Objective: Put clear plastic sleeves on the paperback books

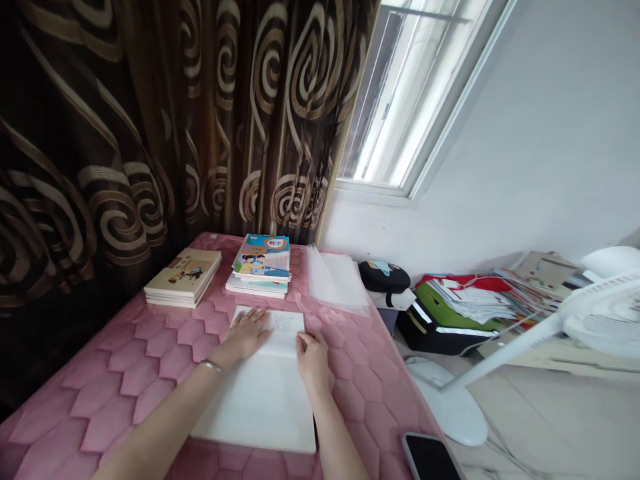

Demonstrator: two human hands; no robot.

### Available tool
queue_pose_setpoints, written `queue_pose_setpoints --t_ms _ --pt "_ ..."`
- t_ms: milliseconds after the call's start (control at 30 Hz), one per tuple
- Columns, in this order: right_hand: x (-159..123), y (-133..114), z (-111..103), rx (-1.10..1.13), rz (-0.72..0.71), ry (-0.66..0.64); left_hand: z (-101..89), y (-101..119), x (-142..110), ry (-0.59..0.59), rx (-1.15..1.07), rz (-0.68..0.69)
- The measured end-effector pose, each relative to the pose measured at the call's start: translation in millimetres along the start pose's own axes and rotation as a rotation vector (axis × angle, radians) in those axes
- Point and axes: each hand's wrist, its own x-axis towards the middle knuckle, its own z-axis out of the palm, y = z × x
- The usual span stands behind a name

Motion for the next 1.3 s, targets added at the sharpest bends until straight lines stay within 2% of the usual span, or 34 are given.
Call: queue_pose_setpoints --t_ms 133,233,333,433,500,567,733,900,1133,1200,1300 --pt "3 -14 -11 -0.212 -0.066 -0.039 2.6 1 -1 0.029 0.020 0.002" --pt "10 -35 -11 -0.282 -0.150 -0.100 3.4 2 -1 0.069 0.024 0.009" --pt "19 -62 1 -0.225 -0.240 -0.268 6.1 0 -2 0.086 0.034 0.019" --pt "27 -81 21 -0.182 -0.222 -0.477 10.3 -3 0 0.051 0.070 -0.009" --pt "32 -85 31 -0.179 -0.177 -0.585 12.5 -4 2 0.026 0.090 -0.035" --pt "35 -82 35 -0.197 -0.150 -0.638 13.3 -5 4 0.022 0.096 -0.052" --pt "39 -61 23 -0.309 -0.118 -0.665 10.6 -2 5 0.046 0.079 -0.106" --pt "39 -42 12 -0.419 -0.054 -0.598 5.9 2 2 0.055 0.077 -0.137" --pt "36 -42 15 -0.469 -0.076 -0.558 -2.3 14 4 0.046 0.069 -0.242" --pt "36 -43 15 -0.481 -0.069 -0.560 -3.5 24 8 0.037 0.070 -0.205" --pt "36 -44 15 -0.499 -0.076 -0.566 -2.4 37 13 0.013 0.061 -0.072"
